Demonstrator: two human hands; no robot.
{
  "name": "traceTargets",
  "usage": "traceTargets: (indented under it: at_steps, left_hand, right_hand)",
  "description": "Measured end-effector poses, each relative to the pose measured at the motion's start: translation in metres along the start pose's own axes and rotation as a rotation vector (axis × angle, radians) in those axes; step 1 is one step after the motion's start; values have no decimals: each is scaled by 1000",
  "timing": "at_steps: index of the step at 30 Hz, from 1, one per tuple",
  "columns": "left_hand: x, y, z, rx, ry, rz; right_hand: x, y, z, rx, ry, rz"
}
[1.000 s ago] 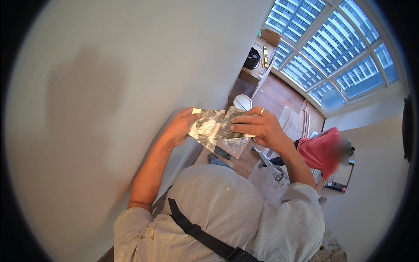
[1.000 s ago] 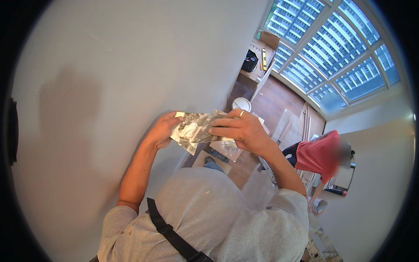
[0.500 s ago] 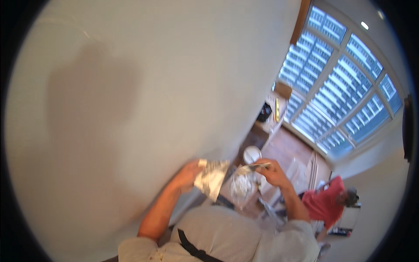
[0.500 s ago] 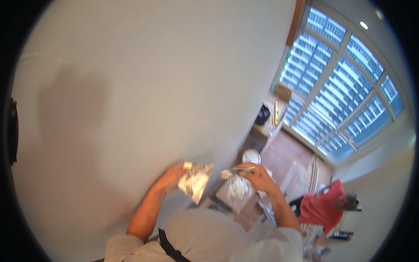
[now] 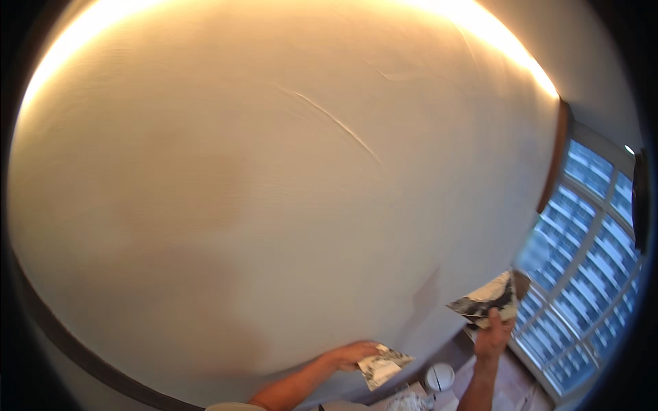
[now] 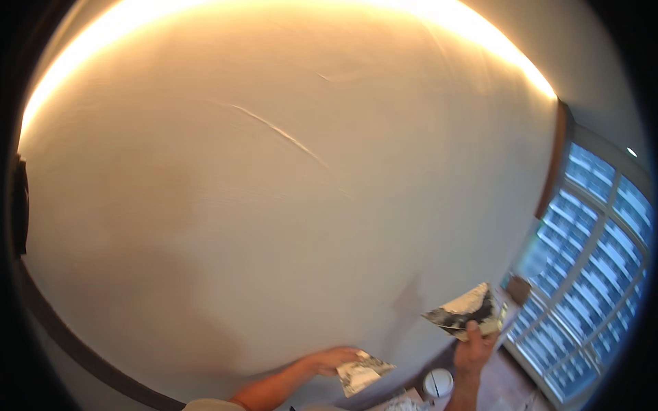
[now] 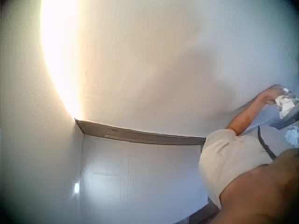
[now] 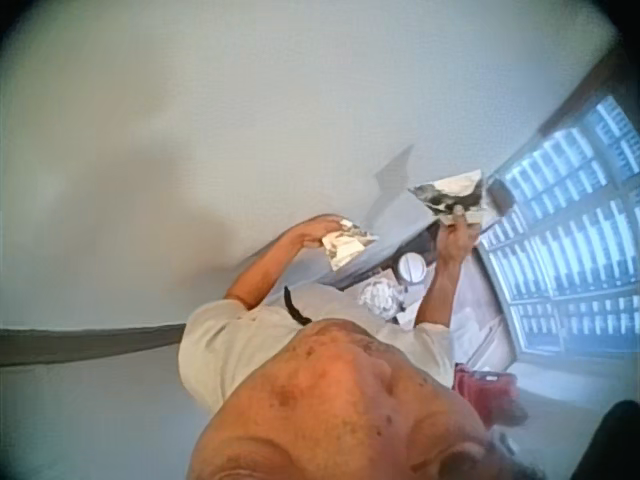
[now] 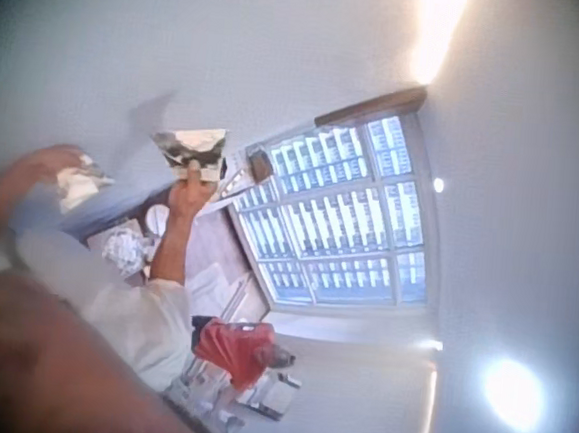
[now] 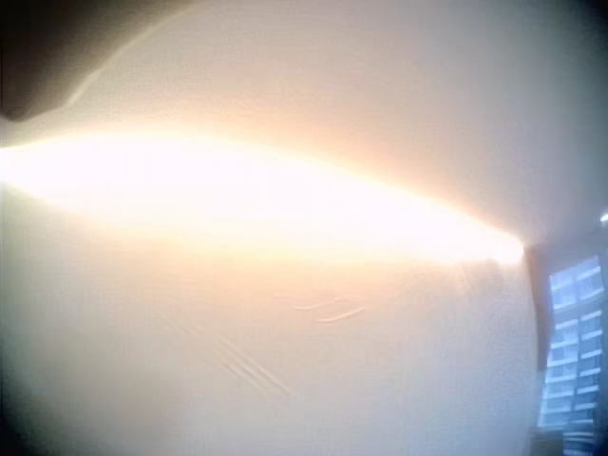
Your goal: The person applies plaster to a wall using a spatula, transferring material from one spatula to another and smoothing it across the surface.
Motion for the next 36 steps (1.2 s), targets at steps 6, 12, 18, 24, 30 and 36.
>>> traceTargets:
  at_steps: [6,12,18,24,30,36]
  left_hand:
    - [-11,33,6,142,-85,-29]
    - [-12,43,18,61,-73,14]
    - [-21,24,7,-40,-228,149]
    - [-32,-28,-19,-225,-113,123]
    - [-41,-62,-19,-50,-52,15]
    - [-49,-62,-23,-24,-104,29]
  right_hand:
    - [-125,3,148,-351,482,-941]
    - [-228,51,337,-639,516,-1473]
    - [-261,113,500,-468,437,-1841]
    - [-286,137,580,-175,503,-1880]
    - [-285,140,607,-136,568,-1937]
    - [-248,161,620,-86,523,-2026]
Point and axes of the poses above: each hand's wrist, its own y-axis away from the middle knuckle, its own z-axis out of the palm, x = y × z, the point moved 4 cm from there along -y, towards the middle knuckle, and after that the axes turned 4 degrees about x, right-handed, at the moved point
